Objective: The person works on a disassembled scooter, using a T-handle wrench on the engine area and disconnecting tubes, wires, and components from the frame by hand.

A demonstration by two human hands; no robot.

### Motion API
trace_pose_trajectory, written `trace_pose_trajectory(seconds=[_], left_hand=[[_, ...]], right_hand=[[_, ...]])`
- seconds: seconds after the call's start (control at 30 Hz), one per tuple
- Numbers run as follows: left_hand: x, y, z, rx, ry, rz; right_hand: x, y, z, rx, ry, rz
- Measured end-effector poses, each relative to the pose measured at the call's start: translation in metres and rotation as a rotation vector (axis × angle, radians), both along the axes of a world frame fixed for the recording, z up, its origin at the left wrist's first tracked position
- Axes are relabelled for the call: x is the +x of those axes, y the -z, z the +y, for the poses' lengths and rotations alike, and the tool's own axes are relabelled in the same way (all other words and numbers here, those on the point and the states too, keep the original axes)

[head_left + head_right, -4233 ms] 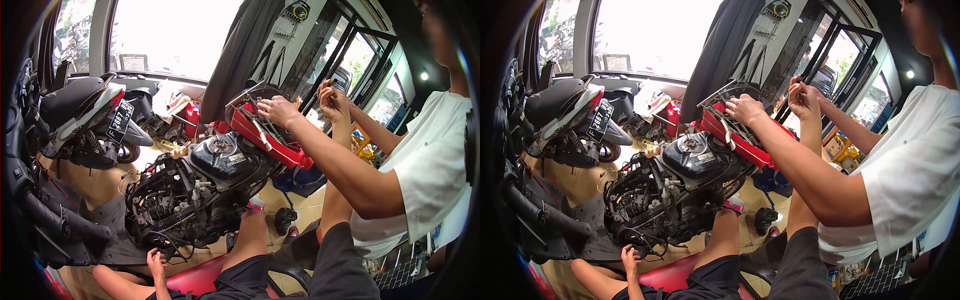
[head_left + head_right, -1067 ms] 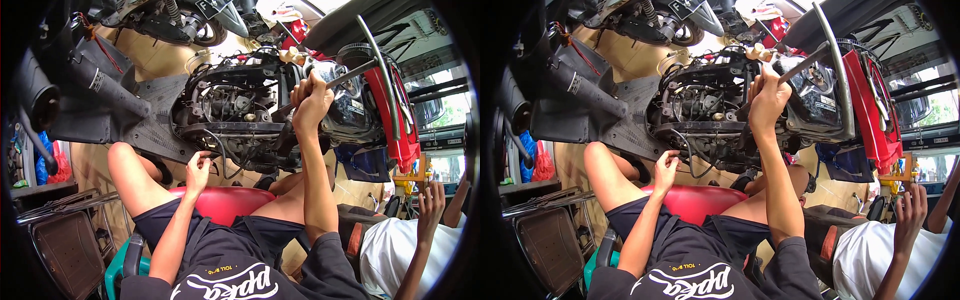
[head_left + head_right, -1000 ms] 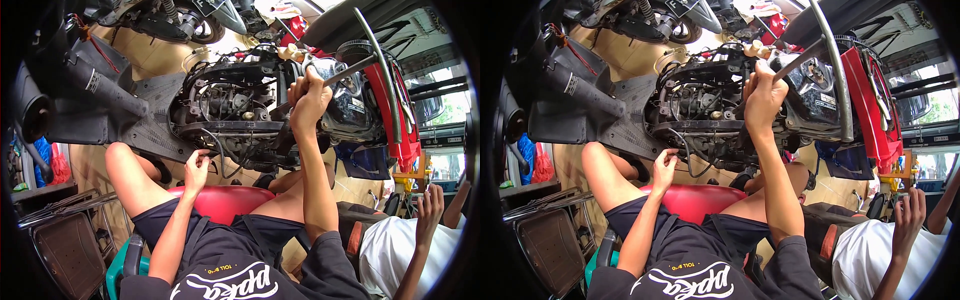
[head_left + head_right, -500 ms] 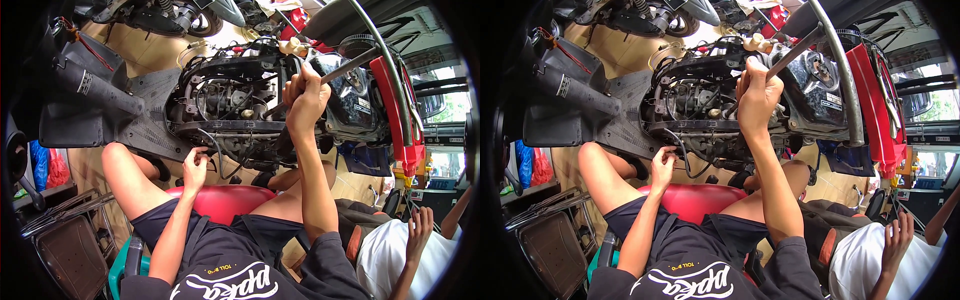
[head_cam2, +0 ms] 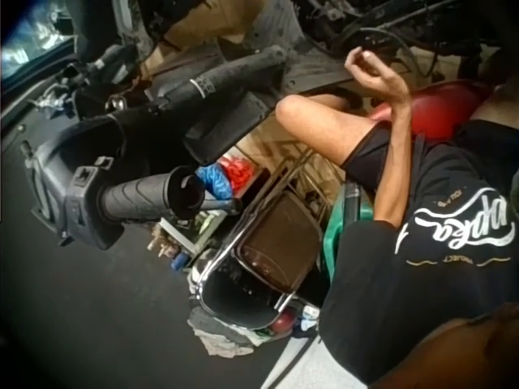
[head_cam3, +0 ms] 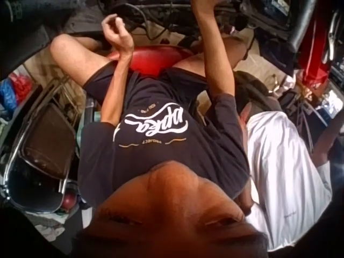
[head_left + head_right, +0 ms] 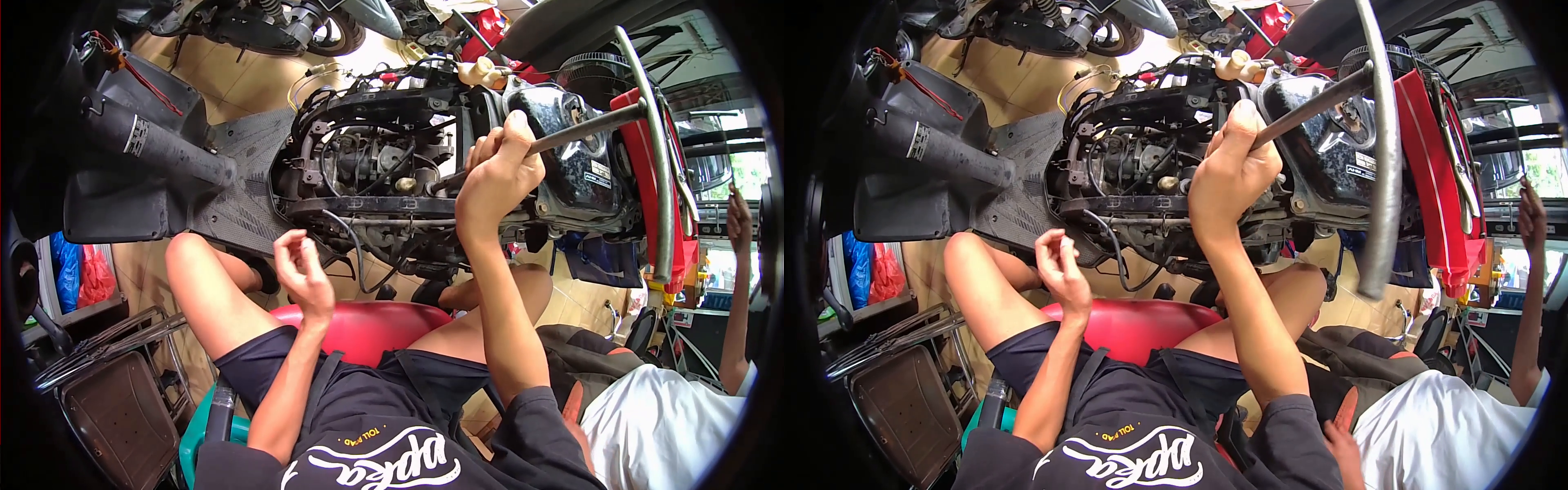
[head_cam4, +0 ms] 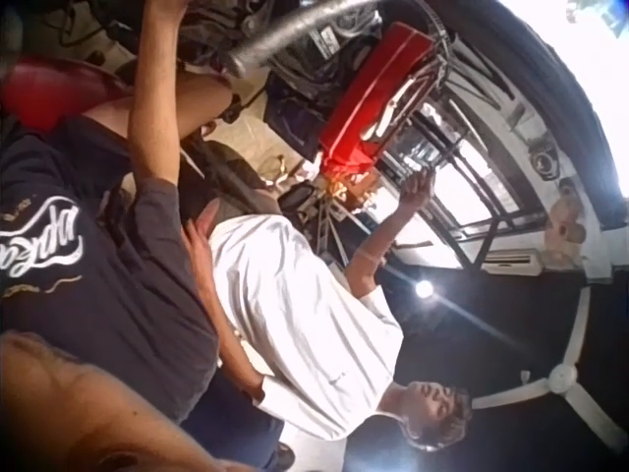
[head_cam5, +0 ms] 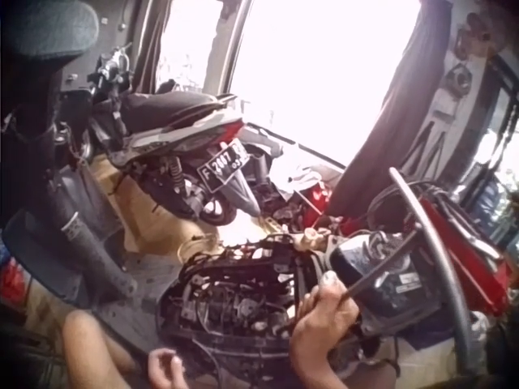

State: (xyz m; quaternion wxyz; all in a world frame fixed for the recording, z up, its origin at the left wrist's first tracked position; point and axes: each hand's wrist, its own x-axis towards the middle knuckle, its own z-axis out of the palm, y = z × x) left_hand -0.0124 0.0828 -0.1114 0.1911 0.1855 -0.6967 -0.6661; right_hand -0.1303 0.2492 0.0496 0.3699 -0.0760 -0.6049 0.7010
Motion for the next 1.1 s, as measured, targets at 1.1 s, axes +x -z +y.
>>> trace_pose_trajectory(seconds=[1.1], left_hand=[[-0.095,-0.074,0.118,-0.208,0.666,0.377]], right_hand=[[0.023,-0.040,0.068,0.704,-0.375,-0.194]])
